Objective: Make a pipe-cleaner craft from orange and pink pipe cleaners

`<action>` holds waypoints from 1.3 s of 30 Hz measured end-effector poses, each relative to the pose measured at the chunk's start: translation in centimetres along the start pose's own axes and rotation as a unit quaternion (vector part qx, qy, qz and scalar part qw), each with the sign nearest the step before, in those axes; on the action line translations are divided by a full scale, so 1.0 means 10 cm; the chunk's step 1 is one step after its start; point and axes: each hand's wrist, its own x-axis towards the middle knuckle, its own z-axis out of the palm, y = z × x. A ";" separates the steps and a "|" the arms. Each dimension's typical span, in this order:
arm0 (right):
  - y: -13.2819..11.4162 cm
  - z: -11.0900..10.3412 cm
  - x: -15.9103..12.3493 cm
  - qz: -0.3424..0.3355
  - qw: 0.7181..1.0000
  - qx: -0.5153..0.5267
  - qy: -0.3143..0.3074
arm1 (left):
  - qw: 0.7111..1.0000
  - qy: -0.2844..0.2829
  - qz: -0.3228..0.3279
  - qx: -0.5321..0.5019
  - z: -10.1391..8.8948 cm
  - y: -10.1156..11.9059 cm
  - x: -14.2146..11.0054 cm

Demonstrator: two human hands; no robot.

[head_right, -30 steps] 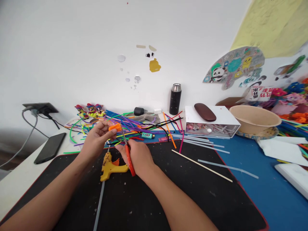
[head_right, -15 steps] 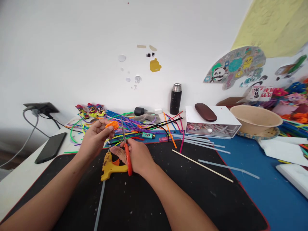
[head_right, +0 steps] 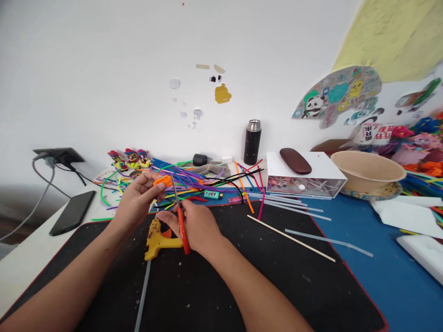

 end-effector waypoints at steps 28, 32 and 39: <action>0.01 0.03 0.03 0.001 0.995 -0.086 0.049 | 0.999 -0.032 -0.017 -0.013 0.02 -0.02 -0.03; 0.06 0.02 0.03 0.023 0.998 0.027 0.056 | 0.998 -0.037 -0.030 -0.029 0.03 0.00 -0.03; 0.19 0.05 0.12 0.035 0.974 0.212 0.067 | 0.993 -0.090 -0.065 -0.044 0.05 -0.08 -0.04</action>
